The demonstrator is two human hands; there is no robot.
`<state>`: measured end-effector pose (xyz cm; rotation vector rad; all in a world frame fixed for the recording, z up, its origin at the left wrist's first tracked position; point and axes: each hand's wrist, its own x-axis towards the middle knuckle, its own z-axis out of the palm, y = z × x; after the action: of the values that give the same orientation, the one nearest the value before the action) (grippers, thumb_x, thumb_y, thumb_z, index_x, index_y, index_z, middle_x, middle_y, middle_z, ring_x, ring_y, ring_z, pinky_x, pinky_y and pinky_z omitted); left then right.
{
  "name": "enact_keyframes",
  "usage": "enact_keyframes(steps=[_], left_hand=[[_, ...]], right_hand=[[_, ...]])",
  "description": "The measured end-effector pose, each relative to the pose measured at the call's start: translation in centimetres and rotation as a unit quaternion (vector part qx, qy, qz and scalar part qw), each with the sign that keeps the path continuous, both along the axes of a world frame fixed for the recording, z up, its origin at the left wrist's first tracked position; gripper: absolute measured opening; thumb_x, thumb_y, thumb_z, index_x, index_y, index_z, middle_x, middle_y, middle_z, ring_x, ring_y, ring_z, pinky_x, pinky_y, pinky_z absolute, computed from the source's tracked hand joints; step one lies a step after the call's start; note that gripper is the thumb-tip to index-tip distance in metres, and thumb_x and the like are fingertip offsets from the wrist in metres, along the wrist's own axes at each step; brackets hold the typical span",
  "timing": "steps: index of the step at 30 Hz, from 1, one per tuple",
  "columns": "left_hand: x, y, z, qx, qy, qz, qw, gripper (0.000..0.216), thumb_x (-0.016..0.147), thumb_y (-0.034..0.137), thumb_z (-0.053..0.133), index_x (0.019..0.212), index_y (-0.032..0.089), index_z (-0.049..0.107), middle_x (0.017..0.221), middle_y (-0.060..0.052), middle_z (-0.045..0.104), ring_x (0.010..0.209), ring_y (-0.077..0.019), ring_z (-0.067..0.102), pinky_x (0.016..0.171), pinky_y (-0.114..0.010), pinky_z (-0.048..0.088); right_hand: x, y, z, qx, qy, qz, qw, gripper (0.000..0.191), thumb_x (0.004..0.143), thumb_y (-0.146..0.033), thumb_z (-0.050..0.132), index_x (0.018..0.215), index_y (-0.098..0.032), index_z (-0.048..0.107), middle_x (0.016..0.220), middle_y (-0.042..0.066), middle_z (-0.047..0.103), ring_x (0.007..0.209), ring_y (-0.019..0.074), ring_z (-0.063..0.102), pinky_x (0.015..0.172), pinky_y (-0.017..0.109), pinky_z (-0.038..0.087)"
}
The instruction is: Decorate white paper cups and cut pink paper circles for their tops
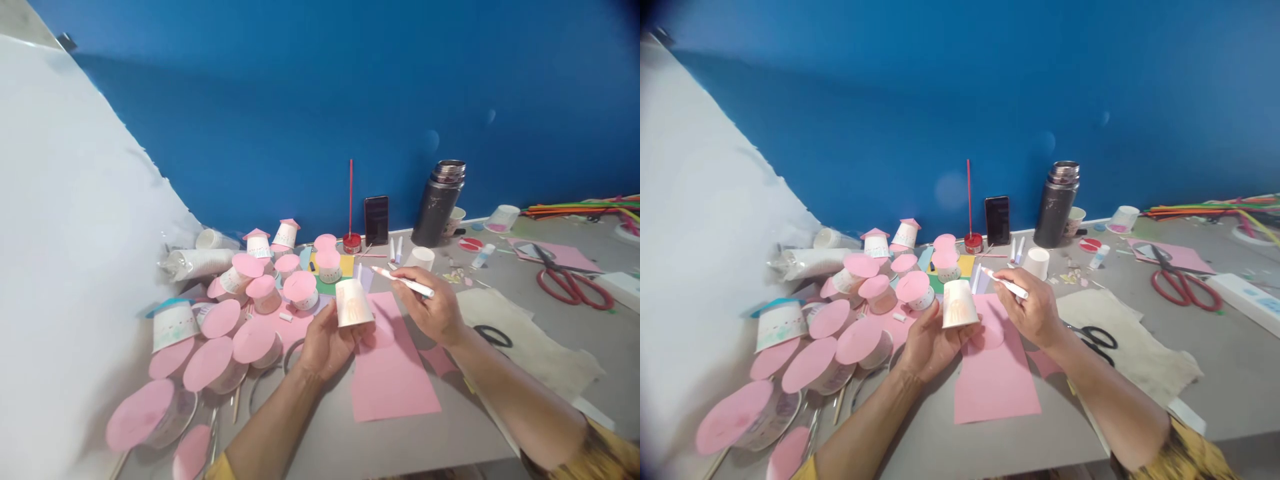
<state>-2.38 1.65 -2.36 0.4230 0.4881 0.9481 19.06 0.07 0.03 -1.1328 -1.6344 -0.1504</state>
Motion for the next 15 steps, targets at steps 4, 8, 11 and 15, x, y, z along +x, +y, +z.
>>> enact_keyframes(steps=[4, 8, 11, 15], left_hand=[[-0.1, -0.2, 0.0, 0.038, 0.001, -0.010, 0.999, 0.053, 0.075, 0.024, 0.083, 0.125, 0.016, 0.068, 0.110, -0.010, 0.076, 0.101, -0.0279, 0.072, 0.102, -0.047, 0.053], [-0.1, -0.2, 0.1, 0.072, 0.039, -0.023, 0.996, 0.066, 0.074, 0.020, 0.084, 0.137, 0.019, 0.062, 0.112, -0.009, 0.077, 0.104, -0.0272, 0.073, 0.104, -0.044, 0.051], [-0.1, -0.1, 0.2, 0.078, 0.031, -0.002, 0.996, 0.065, 0.078, 0.021, 0.084, 0.139, 0.019, 0.061, 0.115, -0.010, 0.077, 0.104, -0.0266, 0.074, 0.104, -0.045, 0.053], [-0.1, 0.0, 0.2, 0.076, 0.025, 0.011, 0.997, 0.062, 0.082, 0.022, 0.082, 0.140, 0.018, 0.059, 0.114, -0.011, 0.079, 0.105, -0.0282, 0.076, 0.104, -0.046, 0.054]], right_hand=[[0.3, 1.0, -1.1, -0.034, -0.003, 0.003, 0.999, 0.016, 0.102, -0.030, 0.059, 0.108, -0.024, 0.072, 0.102, 0.008, 0.082, 0.091, 0.0229, 0.079, 0.080, 0.033, 0.062], [0.7, 1.8, -2.0, -0.063, -0.016, 0.013, 0.998, 0.019, 0.101, -0.031, 0.059, 0.112, -0.024, 0.073, 0.109, 0.009, 0.081, 0.099, 0.0250, 0.078, 0.085, 0.036, 0.061], [0.7, 2.0, -2.1, -0.119, -0.026, 0.023, 0.992, 0.028, 0.095, -0.035, 0.065, 0.120, -0.023, 0.072, 0.115, 0.009, 0.080, 0.099, 0.0257, 0.077, 0.087, 0.038, 0.060], [0.8, 1.9, -1.7, -0.233, -0.023, -0.001, 0.972, 0.028, 0.096, -0.038, 0.062, 0.115, -0.022, 0.074, 0.113, 0.008, 0.081, 0.093, 0.0245, 0.076, 0.080, 0.036, 0.057]])
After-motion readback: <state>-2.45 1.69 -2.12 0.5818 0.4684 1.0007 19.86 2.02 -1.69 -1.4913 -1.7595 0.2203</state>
